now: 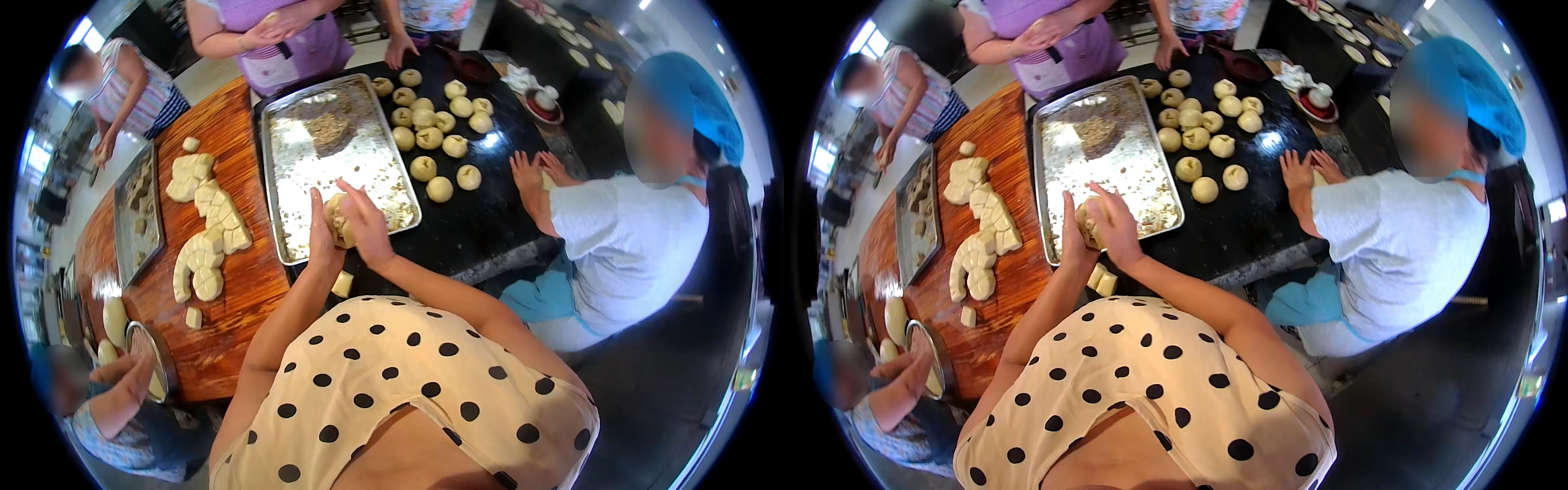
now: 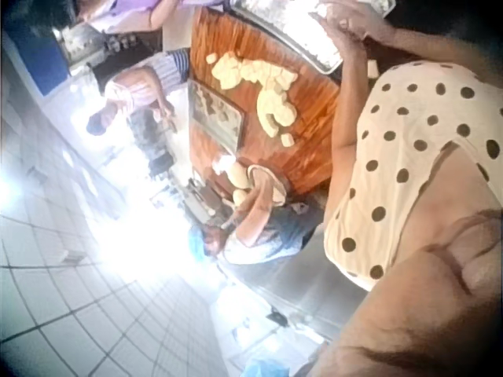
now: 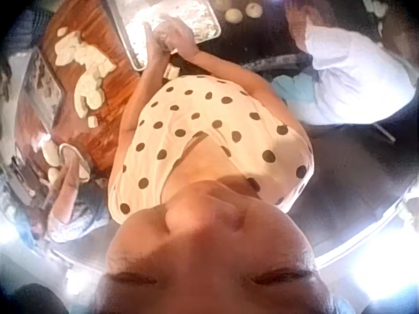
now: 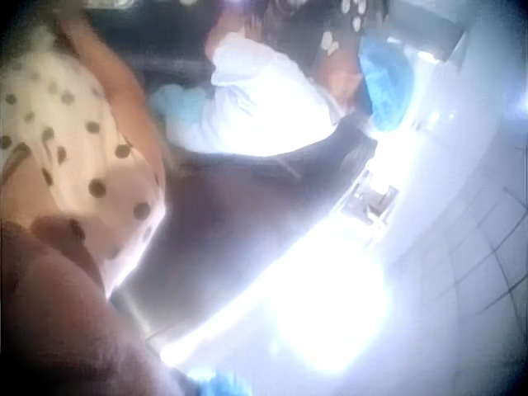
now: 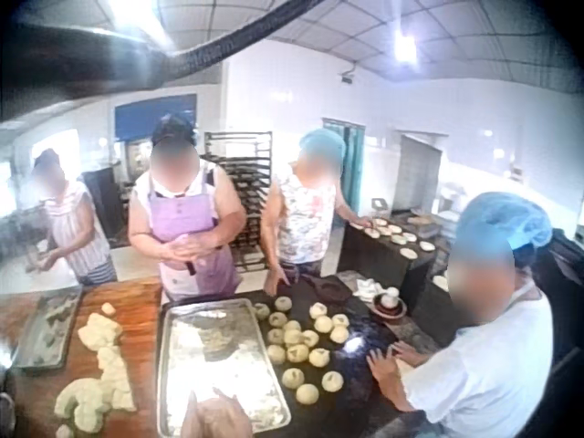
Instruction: The person prepares stuffed dough items by hand, flattening pieces of dough, adding meat filling from a tray, and folding the dough around the filling to form round pastries.
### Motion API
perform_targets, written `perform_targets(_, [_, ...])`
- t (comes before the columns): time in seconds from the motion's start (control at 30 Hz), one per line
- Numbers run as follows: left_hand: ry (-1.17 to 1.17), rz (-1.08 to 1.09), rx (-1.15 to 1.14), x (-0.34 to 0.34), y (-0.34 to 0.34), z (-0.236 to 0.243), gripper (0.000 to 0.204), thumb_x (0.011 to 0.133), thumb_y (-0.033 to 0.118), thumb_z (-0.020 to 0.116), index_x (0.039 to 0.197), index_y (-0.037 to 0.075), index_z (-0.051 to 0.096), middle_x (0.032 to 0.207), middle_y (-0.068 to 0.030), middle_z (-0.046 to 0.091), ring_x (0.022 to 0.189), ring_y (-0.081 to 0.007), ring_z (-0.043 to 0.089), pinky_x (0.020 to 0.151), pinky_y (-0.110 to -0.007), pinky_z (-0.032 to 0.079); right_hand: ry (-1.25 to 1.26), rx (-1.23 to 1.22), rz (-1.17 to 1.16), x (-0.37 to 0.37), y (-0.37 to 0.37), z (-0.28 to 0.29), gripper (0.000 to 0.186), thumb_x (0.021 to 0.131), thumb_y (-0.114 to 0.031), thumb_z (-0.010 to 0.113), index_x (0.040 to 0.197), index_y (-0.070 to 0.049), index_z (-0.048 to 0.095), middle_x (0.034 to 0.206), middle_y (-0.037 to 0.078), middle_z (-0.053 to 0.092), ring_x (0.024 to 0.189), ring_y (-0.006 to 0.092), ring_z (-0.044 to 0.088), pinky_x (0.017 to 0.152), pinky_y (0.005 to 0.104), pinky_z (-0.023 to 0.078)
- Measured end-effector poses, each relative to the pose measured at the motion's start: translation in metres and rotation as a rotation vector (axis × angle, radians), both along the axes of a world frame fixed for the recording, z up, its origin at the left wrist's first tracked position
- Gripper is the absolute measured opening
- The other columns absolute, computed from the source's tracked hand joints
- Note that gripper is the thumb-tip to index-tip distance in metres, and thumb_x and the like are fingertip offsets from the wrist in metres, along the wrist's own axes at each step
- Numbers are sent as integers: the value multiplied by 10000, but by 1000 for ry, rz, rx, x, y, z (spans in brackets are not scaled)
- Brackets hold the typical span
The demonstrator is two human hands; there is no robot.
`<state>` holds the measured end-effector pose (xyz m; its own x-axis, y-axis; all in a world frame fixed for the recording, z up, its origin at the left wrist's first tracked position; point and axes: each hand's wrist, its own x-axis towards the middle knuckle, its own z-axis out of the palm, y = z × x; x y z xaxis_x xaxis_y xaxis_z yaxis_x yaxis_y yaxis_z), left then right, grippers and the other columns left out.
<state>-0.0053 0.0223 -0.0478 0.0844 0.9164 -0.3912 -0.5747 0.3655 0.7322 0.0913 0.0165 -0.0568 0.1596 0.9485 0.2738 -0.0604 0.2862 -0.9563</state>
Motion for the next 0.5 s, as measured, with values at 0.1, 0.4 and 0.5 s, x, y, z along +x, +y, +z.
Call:
perform_targets(0.1, [210, 56, -71, 10, -3, 4, 664, 993, 651, 398, 1048, 44, 662, 917, -54, 656, 809, -169, 617, 732, -309, 500, -6, -3, -59, -8, -2, 5, 348, 991, -289, 567, 1152, 6, 657, 1115, 186, 675, 1102, 349, 608, 1132, 439, 356])
perform_targets(0.4, [337, -233, 8, 4, 22, 16, 702, 999, 672, 324, 1108, 46, 623, 992, -102, 645, 889, -184, 623, 807, -331, 508, 110, -132, -62, 3, 12, 13, 266, 1003, -225, 556, 957, 10, 671, 935, 112, 699, 855, 238, 649, 849, 360, 497])
perform_targets(0.5, [-134, -58, 61, 10, 8, 42, 584, 1027, 582, 379, 1210, 64, 574, 1139, -84, 634, 1001, -168, 628, 893, -319, 516, 431, -143, -31, 4, 14, 33, 246, 999, -203, 562, 965, 13, 674, 977, 66, 700, 892, 157, 630, 863, 323, 485])
